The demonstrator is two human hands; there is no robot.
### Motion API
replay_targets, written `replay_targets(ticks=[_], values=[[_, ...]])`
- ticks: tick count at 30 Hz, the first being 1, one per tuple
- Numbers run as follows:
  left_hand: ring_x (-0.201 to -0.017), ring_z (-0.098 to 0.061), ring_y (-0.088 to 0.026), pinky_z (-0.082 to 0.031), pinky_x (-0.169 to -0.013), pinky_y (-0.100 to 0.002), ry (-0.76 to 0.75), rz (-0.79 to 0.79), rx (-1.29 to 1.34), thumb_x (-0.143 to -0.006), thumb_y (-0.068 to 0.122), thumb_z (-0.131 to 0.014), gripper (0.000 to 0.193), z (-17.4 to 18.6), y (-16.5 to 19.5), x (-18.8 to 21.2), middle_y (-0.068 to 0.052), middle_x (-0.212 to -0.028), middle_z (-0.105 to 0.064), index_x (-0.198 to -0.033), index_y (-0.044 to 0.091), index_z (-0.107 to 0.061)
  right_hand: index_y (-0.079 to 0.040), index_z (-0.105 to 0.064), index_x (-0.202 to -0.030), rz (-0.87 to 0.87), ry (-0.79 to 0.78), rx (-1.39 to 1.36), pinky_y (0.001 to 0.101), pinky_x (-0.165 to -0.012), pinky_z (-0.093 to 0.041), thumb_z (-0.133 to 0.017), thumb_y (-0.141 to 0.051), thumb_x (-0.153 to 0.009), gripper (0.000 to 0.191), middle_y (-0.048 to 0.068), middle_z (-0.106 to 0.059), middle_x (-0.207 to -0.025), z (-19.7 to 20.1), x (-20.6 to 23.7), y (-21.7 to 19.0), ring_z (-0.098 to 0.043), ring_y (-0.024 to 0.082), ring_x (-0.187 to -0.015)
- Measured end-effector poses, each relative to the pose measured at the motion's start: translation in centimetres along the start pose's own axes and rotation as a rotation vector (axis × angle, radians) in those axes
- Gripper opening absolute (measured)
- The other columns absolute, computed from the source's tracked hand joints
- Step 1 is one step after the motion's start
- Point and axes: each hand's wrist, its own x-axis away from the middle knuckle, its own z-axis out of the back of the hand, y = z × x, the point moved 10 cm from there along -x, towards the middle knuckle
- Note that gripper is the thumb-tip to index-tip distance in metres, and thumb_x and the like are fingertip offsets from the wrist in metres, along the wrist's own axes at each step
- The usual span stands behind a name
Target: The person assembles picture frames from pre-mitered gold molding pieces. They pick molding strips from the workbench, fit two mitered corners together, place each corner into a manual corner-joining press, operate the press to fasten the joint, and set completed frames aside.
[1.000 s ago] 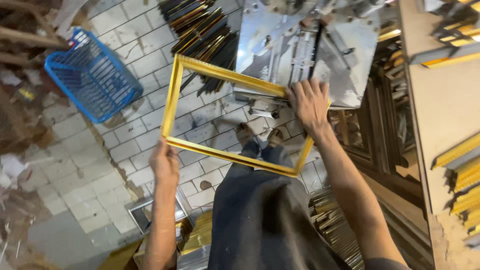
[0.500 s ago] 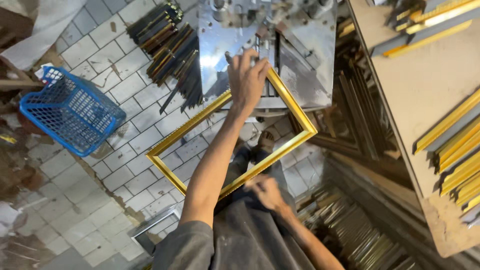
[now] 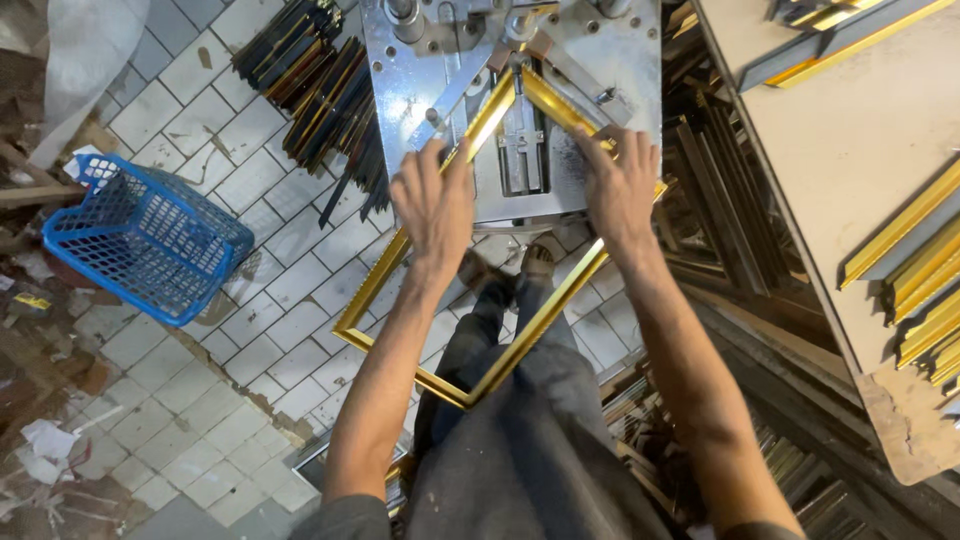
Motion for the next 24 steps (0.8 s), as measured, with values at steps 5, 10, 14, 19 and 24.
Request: replay_targets(ticks=[5,10,14,19,24], values=[[-0.116,-0.046,-0.03,-0.034,-0.089,-0.047,-0.036,0.088,-0.014,-0.092,0.036,-0.077,0.031,-2.2,-3.3,-0.8,-0.011,-0.123,-0.054,-0.122,0.03,-0.074,-0.024,-0.077,-0.125,0.064,0.137,0.001,0.0428,-0.094,-0.036,-0.08,-0.028,-0.098,0.028,0.014,-0.053,-0.126,-0.1,-3.2,0.2,-0.044,0.032,-0.115],[-0.107,-0.047,-0.025,-0.035,-0.084,-0.047,-0.075,0.066,0.129,-0.097,0.037,-0.079,0.033,-4.3,-3.2,-2.1,0.0,-0.11,-0.054,-0.129,0.028,-0.075,-0.021,-0.079,-0.13,0.059,-0.001,-0.053,0.0415,-0.094,-0.035,-0.082,-0.027,-0.102,0.029,0.004,-0.058,-0.118,-1.1,-4.6,0.6,-0.047,0.027,-0.114],[-0.101,-0.048,-0.025,-0.038,-0.082,-0.045,0.007,0.051,0.134,-0.096,0.036,-0.081,0.038,-3.1,-3.0,-2.1,-0.001,-0.104,-0.054,-0.133,0.029,-0.073,-0.018,-0.078,-0.127,0.036,0.009,-0.11,0.0418,-0.092,-0.036,-0.08,-0.025,-0.1,0.027,0.004,-0.059,-0.115,-0.6,-4.4,0.8,-0.047,0.027,-0.109],[-0.09,-0.046,-0.025,-0.037,-0.076,-0.045,0.013,0.066,0.121,-0.09,0.038,-0.083,0.038,-2.6,-3.1,-2.9,0.002,-0.094,-0.055,-0.126,0.031,-0.073,-0.021,-0.079,-0.123,0.033,0.044,-0.122,0.0427,-0.091,-0.036,-0.084,-0.028,-0.097,0.028,0.004,-0.059,-0.109,-0.2,-4.7,0.5,-0.046,0.029,-0.105],[-0.091,-0.046,-0.025,-0.037,-0.078,-0.044,-0.025,0.08,0.106,-0.093,0.035,-0.082,0.032,-2.4,-2.8,-2.7,0.001,-0.092,-0.053,-0.124,0.031,-0.076,-0.02,-0.077,-0.125,0.004,0.001,-0.112,0.0443,-0.091,-0.037,-0.082,-0.025,-0.099,0.027,0.006,-0.059,-0.111,-0.3,-4.5,0.3,-0.047,0.03,-0.105]])
